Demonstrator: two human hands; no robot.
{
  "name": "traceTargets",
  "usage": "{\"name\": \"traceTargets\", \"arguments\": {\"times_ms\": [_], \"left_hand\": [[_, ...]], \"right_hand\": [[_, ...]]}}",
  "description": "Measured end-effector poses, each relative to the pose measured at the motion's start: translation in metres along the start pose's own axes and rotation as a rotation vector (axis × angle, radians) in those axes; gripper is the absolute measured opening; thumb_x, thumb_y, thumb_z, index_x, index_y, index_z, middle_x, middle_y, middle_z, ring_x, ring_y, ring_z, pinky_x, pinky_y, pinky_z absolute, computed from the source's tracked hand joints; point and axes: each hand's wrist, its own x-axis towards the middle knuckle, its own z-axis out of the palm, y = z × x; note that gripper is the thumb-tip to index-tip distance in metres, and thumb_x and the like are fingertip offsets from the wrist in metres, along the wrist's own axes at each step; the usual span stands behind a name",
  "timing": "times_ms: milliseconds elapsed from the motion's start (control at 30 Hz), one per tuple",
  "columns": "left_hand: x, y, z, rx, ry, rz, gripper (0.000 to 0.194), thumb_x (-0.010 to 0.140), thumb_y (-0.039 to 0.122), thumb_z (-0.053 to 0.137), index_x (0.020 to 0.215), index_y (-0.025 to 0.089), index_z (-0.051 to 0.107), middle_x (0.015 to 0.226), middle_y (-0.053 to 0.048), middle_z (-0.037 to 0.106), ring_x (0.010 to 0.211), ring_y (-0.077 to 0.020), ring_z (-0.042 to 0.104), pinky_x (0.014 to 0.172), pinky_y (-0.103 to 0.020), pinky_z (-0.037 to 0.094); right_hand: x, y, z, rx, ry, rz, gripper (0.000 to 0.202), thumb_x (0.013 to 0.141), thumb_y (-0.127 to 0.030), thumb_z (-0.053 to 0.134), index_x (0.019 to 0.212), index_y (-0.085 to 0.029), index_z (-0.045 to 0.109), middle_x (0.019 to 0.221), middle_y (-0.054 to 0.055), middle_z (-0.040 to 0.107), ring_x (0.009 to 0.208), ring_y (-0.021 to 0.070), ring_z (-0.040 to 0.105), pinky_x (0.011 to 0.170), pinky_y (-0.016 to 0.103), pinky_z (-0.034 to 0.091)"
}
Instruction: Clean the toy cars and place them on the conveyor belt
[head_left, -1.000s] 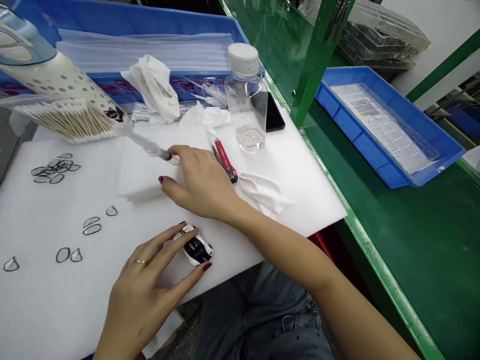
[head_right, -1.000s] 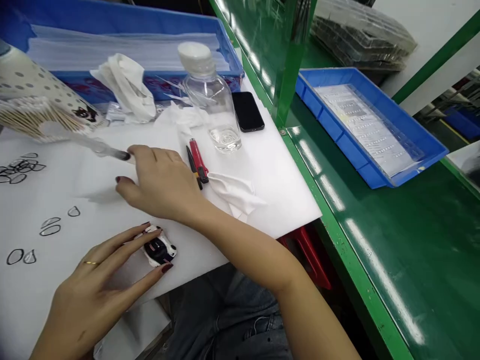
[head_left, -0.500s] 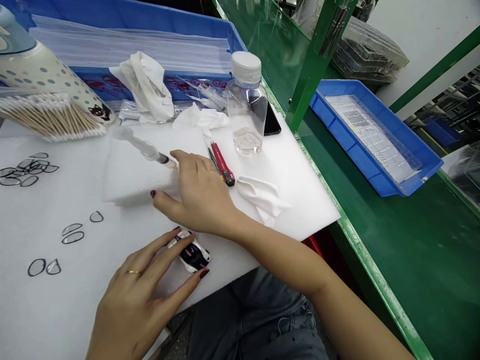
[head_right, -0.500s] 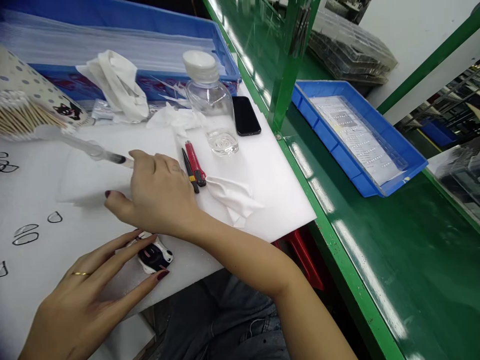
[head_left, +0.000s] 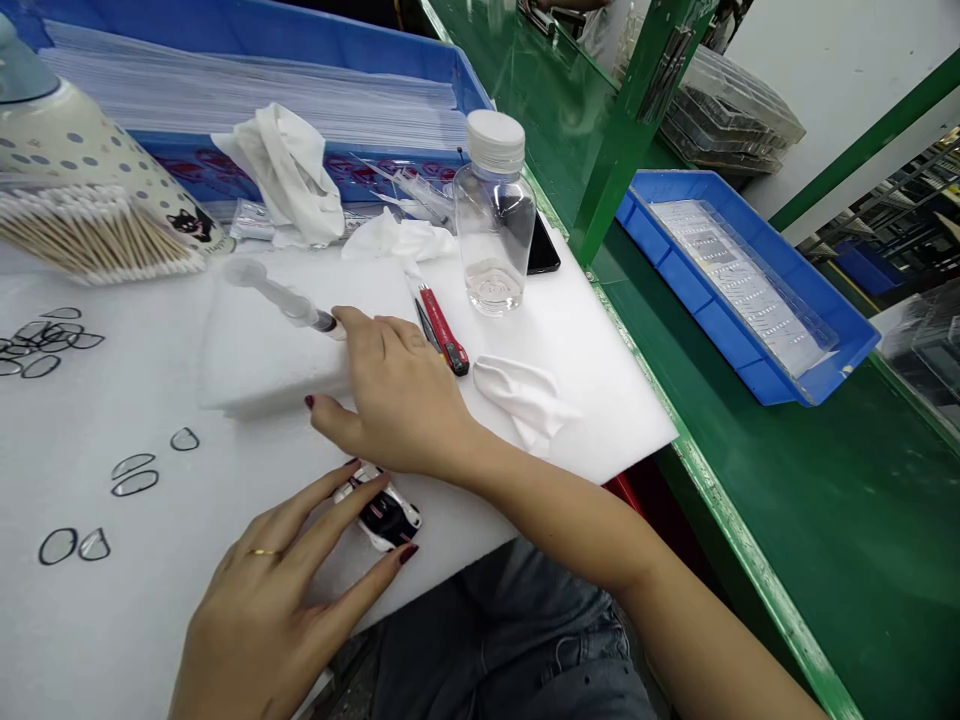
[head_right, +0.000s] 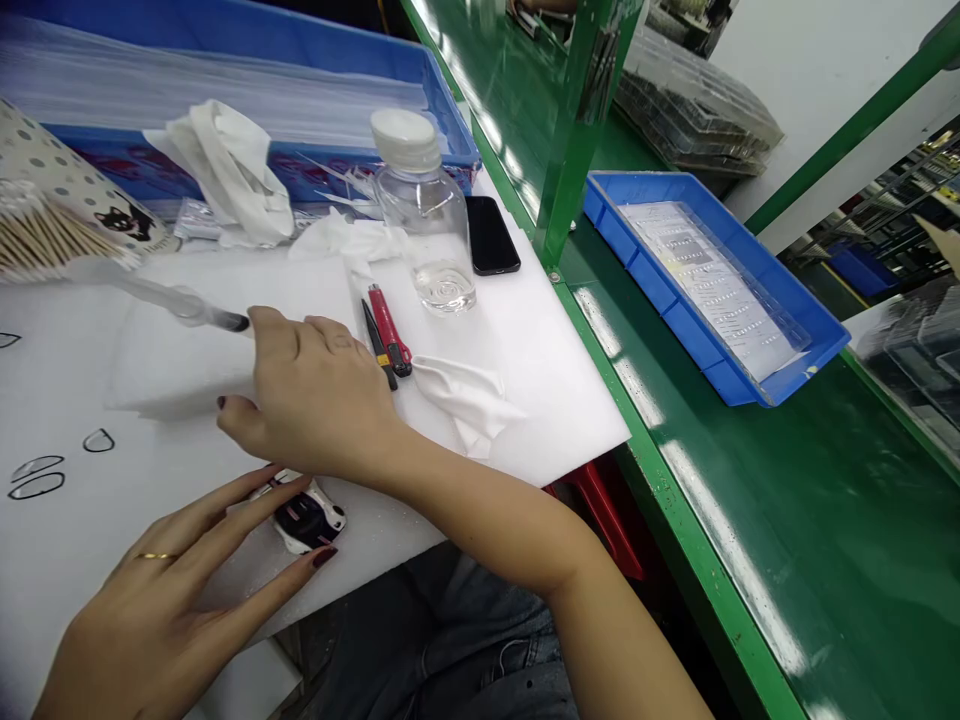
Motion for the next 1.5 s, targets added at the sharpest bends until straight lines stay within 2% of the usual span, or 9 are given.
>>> {"name": "traceTargets", "arguments": {"times_ms": [267,400,967,1167,1300,1500], "left_hand": [[-0.0029,-0.0023,0.0012,-0.01,-0.02,-0.041,0.048,0.095,0.056,0.045,0.135,0.03,0.051,0.131,-0.011,0.058,0.111,-0.0383,0.058,0.089,-0.053,0.048],[-0.0012,0.0001,0.0005,-0.004,0.01,-0.068,0.049,0.094,0.057,0.046,0.133,0.029,0.052,0.132,-0.012,0.056,0.108,-0.0372,0.059,0.088,-0.053,0.049],[-0.0008,0.0017,0.0032,0.002,0.011,-0.093,0.048,0.094,0.06,0.044,0.13,0.029,0.053,0.131,-0.01,0.058,0.111,-0.0355,0.059,0.092,-0.051,0.047],[-0.002,0.0009,0.0036,-0.008,0.011,-0.093,0.049,0.094,0.06,0.045,0.131,0.029,0.053,0.131,-0.011,0.057,0.11,-0.037,0.059,0.092,-0.054,0.047],[-0.0023,0.0004,0.0017,0.003,0.001,-0.097,0.05,0.093,0.061,0.044,0.132,0.031,0.052,0.132,-0.009,0.058,0.111,-0.0364,0.059,0.093,-0.054,0.048],[-0.0023,0.0007,0.0007,-0.001,-0.015,-0.098,0.049,0.093,0.058,0.046,0.136,0.035,0.048,0.133,-0.009,0.056,0.112,-0.0366,0.058,0.092,-0.054,0.048]], "right_hand": [[-0.0007,0.0021,0.0032,-0.019,-0.008,-0.024,0.069,0.089,-0.035,0.065,0.142,-0.002,0.035,0.128,0.016,0.057,0.131,0.0291,0.043,0.113,0.038,0.039],[-0.0007,0.0027,0.0046,-0.04,-0.008,-0.033,0.071,0.09,-0.035,0.064,0.143,-0.001,0.033,0.128,0.016,0.057,0.13,0.0299,0.043,0.113,0.039,0.038],[-0.0003,0.0034,0.0027,-0.028,-0.027,-0.037,0.071,0.091,-0.036,0.063,0.144,-0.001,0.032,0.13,0.017,0.056,0.129,0.0292,0.043,0.112,0.04,0.04],[0.0001,0.0039,0.0026,-0.034,-0.038,-0.034,0.065,0.092,-0.035,0.062,0.142,-0.004,0.035,0.132,0.016,0.055,0.131,0.0288,0.044,0.111,0.04,0.041],[0.0006,0.0044,0.0021,-0.041,-0.039,-0.038,0.056,0.092,-0.035,0.063,0.137,-0.01,0.041,0.132,0.015,0.056,0.13,0.0279,0.045,0.111,0.04,0.042],[0.0007,0.0049,0.0012,-0.043,-0.034,-0.045,0.051,0.091,-0.034,0.064,0.133,-0.011,0.045,0.131,0.014,0.057,0.128,0.028,0.046,0.109,0.041,0.044]]}}
